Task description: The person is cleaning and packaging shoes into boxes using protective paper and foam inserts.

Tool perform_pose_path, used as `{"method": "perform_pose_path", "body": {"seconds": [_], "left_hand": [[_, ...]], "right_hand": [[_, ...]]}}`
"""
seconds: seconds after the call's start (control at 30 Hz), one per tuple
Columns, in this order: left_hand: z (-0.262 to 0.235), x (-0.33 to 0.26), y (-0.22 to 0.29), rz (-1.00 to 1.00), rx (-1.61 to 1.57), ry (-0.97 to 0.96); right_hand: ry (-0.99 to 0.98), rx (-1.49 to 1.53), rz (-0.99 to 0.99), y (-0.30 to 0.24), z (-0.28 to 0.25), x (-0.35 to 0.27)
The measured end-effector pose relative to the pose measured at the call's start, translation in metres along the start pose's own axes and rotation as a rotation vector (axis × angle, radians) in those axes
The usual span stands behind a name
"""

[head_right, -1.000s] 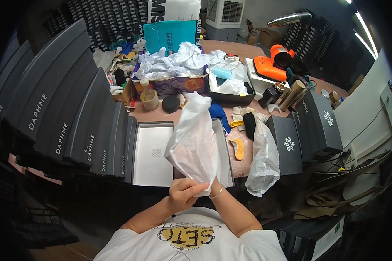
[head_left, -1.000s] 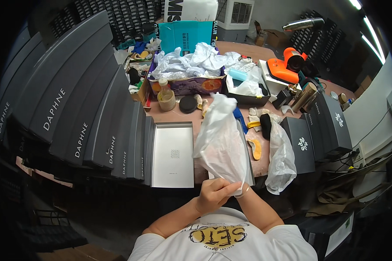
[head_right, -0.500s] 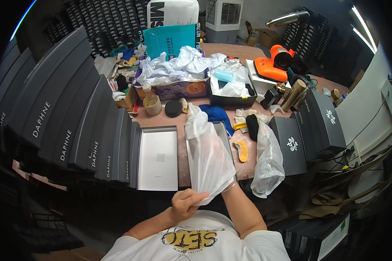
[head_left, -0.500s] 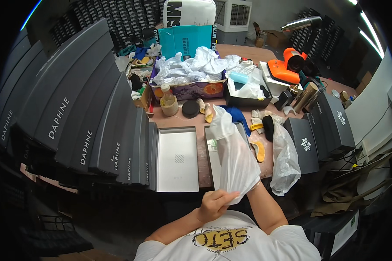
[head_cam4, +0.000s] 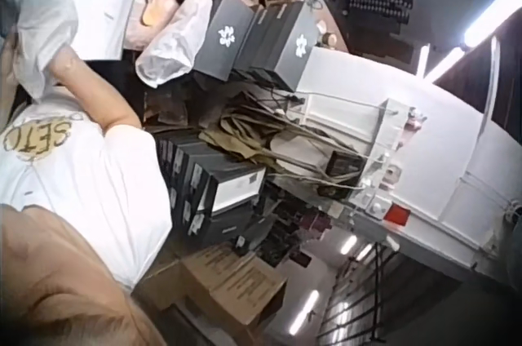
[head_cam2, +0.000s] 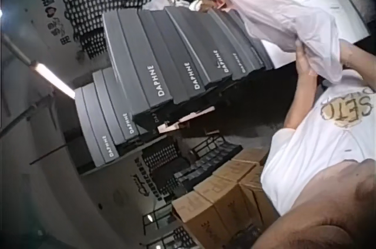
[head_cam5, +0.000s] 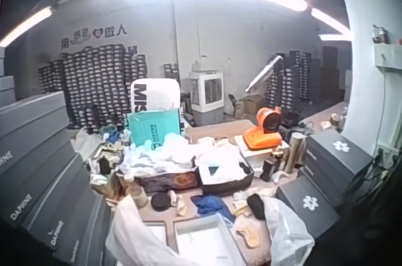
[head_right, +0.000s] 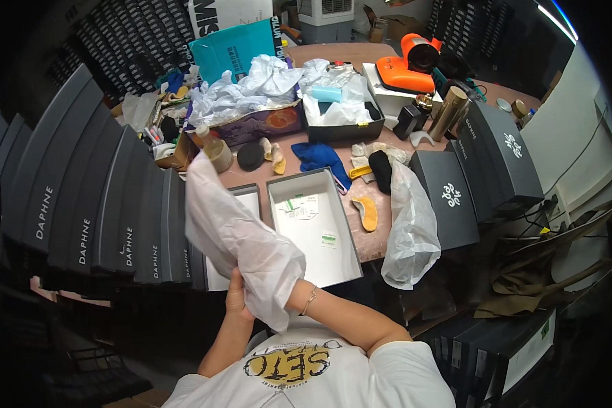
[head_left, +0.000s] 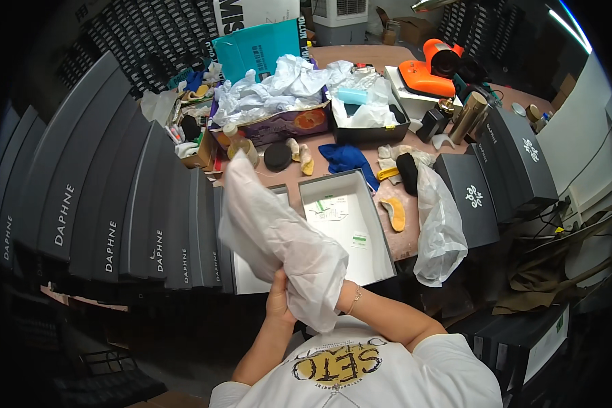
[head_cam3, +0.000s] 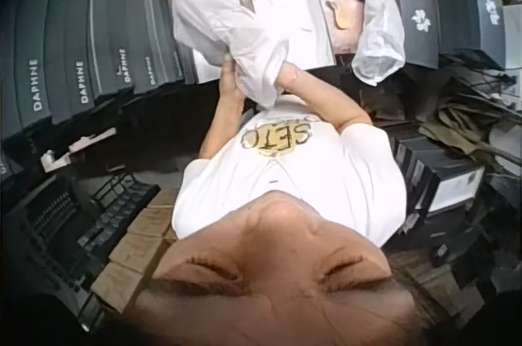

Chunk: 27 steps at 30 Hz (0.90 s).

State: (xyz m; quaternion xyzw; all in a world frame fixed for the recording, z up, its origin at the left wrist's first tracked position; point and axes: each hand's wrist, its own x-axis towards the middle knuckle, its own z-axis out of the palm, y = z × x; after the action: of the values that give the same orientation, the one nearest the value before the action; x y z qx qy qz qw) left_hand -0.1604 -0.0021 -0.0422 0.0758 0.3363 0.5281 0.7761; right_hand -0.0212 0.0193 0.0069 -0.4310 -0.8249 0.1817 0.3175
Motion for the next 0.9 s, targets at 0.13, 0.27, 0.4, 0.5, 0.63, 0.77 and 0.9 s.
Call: {"method": "perform_pose_path", "body": {"seconds": [0.13,0.27,0.4,0.5,0.63,0.77,0.9], "left_hand": [[-0.006,0.001,0.047,0.219,-0.095,0.039],[0.002,0.016,0.012,0.631,0.731,0.126],[0.024,0.022,-0.037,0.608,1.586,-0.296],[0.024,0.055,-0.002,0.647,1.878,-0.289],[0.06,0.071,0.03,0.836,1.779,-0.187],[0.081,0.074,0.013,0.822,1.842,-0.539],[0.087,0.123,-0.05,0.972,1.874,-0.984]], "right_hand": [[-0.328,0.356,-0.12,0.017,-0.017,-0.055],[0.312,0.909,0.435,0.028,-0.056,-0.041],[0.582,1.238,0.486,0.055,-0.049,-0.018],[0.157,1.161,0.605,0.086,-0.06,-0.02],[-0.213,0.25,0.57,0.123,-0.017,-0.05],[-0.027,-0.067,0.332,0.094,-0.045,-0.063],[0.018,-0.582,0.524,0.07,-0.149,-0.085]]}}
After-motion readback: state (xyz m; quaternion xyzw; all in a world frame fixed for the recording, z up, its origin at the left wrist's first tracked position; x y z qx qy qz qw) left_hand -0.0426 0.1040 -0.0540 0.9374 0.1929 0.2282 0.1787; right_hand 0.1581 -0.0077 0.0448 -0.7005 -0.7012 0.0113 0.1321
